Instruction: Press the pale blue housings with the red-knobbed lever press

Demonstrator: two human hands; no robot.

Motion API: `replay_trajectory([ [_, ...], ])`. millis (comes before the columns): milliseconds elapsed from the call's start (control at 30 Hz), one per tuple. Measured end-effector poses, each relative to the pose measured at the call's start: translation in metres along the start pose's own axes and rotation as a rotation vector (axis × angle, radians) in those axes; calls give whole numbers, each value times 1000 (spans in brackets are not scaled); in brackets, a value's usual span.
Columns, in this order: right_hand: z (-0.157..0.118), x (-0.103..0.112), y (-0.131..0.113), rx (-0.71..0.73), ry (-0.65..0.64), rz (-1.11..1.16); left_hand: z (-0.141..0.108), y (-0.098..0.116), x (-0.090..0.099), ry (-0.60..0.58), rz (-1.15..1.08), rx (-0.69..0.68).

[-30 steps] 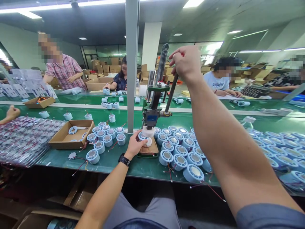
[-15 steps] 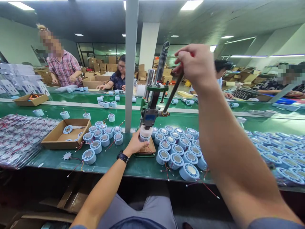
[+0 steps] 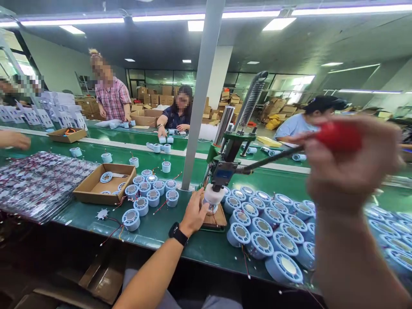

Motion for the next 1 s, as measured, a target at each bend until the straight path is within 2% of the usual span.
replay_trajectory([
  [67, 48, -22, 31, -105, -43, 197, -4, -1, 20, 47, 280, -7],
  [100, 55, -33, 43, -181, -46, 276, -7, -5, 29, 42, 425, 7],
  [167, 35, -47, 54, -260, 17, 363, -17, -15, 43, -9, 664, 52],
  [233, -22, -50, 53, -271, 166, 349, -30, -27, 54, -51, 819, 104],
  [300, -97, -55, 52, -338, 265, 266, -45, -33, 60, -48, 914, 151],
  [367, -168, -70, 60, -546, 217, 177, -60, -34, 64, -19, 970, 213],
  [433, -220, -90, 73, -807, 87, 138, -72, -29, 65, -6, 981, 241],
  [500, -246, -103, 85, -985, 21, 128, -77, -21, 71, -3, 954, 193],
  [533, -250, -105, 89, -1021, 33, 115, -76, -17, 78, 7, 935, 153],
  [567, -250, -105, 91, -1027, 66, 99, -73, -16, 91, 26, 922, 119],
  [633, -248, -102, 88, -980, 146, 64, -57, -27, 130, 69, 930, 127],
  [700, -249, -100, 73, -887, 186, 9, -34, -57, 185, 80, 972, 256],
  [733, -252, -102, 63, -822, 174, -18, -24, -79, 214, 52, 996, 378],
  [800, -260, -121, 40, -672, 16, -35, -5, -120, 263, 13, 1010, 503],
  [867, -268, -155, 25, -565, -300, -19, 7, -155, 294, -59, 1016, 579],
  [933, -273, -192, 24, -527, -652, -69, 12, -180, 307, -119, 1024, 615],
  [1000, -268, -214, 35, -519, -856, -182, 12, -194, 312, -116, 1041, 635],
])
Point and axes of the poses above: each hand's wrist, its own z-axis towards the middle knuckle, its own x-axis out of the back of the hand, y = z × x, the point moved 6 cm from there along z, towards the middle knuckle, and after that the axes turned 13 degrees about z, right-handed, at the moved point
